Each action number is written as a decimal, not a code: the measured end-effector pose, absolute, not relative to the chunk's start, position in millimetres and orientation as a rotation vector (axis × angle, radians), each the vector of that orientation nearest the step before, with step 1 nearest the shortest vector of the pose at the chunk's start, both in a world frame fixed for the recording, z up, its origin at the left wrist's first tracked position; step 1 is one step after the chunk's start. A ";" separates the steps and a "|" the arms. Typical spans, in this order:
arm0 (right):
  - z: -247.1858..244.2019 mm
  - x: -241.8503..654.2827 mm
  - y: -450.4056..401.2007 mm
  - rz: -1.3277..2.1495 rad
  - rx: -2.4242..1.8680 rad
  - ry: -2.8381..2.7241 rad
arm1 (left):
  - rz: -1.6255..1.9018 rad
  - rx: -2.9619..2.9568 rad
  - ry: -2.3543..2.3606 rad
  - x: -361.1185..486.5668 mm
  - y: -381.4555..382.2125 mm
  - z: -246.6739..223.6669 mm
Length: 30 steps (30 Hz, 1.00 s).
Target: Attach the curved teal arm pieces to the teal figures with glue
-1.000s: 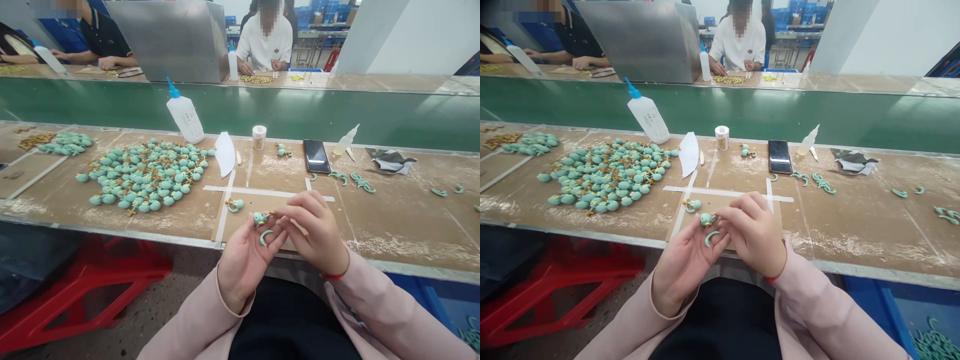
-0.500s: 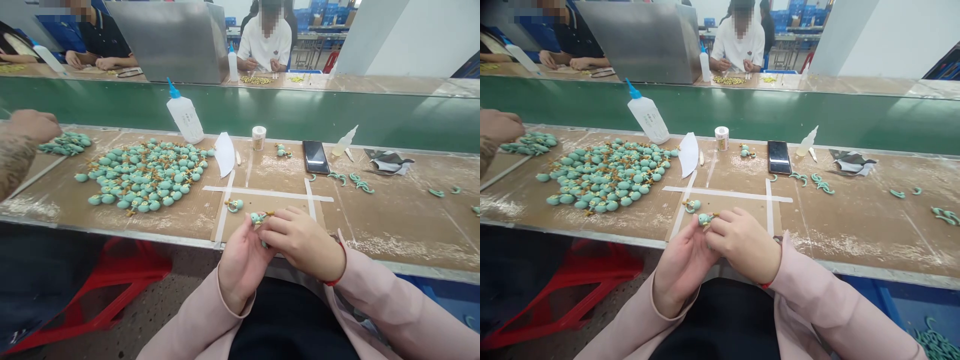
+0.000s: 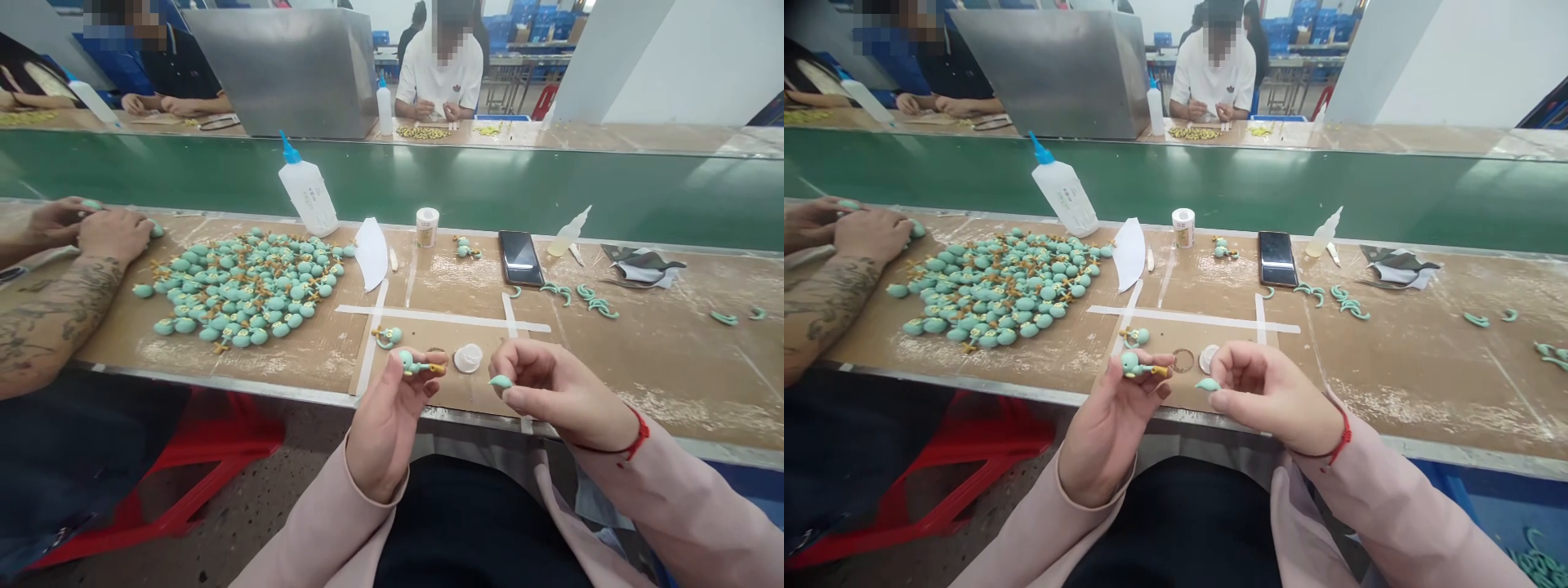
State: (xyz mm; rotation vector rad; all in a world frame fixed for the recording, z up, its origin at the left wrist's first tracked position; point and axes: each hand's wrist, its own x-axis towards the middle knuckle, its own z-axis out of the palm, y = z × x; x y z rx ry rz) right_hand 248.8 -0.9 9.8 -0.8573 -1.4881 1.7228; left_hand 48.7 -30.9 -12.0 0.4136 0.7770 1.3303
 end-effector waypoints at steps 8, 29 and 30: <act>-14.4 251.3 -8.4 2.007 -0.650 -1.240 | 1.275 0.442 0.724 44.6 -33.6 -15.7; -19.6 234.8 1.6 1.844 -0.837 -0.829 | 1.101 0.421 0.691 40.6 -25.7 -17.3; -20.2 235.4 5.9 1.805 -0.896 -0.834 | 1.102 0.434 0.692 40.0 -26.3 -18.5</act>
